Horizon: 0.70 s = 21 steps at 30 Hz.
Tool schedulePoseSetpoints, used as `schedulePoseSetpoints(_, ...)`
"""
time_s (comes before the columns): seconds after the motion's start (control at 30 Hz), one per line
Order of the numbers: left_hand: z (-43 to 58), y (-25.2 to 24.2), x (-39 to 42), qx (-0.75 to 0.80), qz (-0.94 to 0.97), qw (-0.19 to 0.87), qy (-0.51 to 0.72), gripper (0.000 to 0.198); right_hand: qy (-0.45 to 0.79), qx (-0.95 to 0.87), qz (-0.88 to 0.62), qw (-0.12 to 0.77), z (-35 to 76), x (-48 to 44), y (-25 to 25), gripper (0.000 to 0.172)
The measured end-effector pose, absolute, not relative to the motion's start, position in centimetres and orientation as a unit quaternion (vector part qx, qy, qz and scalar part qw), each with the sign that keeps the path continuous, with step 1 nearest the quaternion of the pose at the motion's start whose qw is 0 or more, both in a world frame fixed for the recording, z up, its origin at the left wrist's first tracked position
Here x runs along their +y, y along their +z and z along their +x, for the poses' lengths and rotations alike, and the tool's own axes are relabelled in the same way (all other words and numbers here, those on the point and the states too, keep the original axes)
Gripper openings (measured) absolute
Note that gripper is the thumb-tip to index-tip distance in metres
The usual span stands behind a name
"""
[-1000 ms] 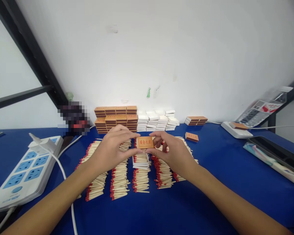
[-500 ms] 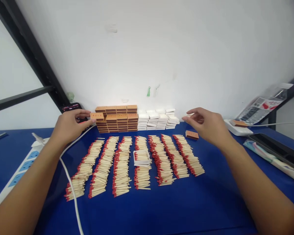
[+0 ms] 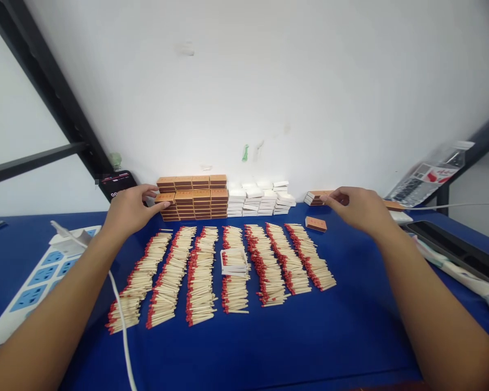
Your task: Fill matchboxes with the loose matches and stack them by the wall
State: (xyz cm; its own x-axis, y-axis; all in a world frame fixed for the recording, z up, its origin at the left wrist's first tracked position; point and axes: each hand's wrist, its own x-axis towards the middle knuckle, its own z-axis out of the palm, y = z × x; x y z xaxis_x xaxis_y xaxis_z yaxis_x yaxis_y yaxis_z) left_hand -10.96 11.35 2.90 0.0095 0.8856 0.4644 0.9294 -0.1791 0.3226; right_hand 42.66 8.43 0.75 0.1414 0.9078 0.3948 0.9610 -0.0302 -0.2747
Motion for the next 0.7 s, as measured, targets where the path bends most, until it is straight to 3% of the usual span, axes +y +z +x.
schedulePoseSetpoints(0.4,-10.2,2.2,12.0,-0.651,-0.708,0.088,-0.26,0.06,-0.047,-0.629,-0.751,0.194,43.5,8.6,0.6,0.039)
schedulePoseSetpoints(0.53,-10.1,2.2,11.9,-0.647,-0.709,0.094,-0.264,0.062,-0.022,-0.628,-0.765,0.143,44.3,8.4,0.6,0.035)
schedulePoseSetpoints(0.7,-10.1,2.5,11.8,-0.653,-0.707,0.097,-0.254,0.061,-0.008,-0.641,-0.754,0.141,44.6,8.6,0.4,0.033)
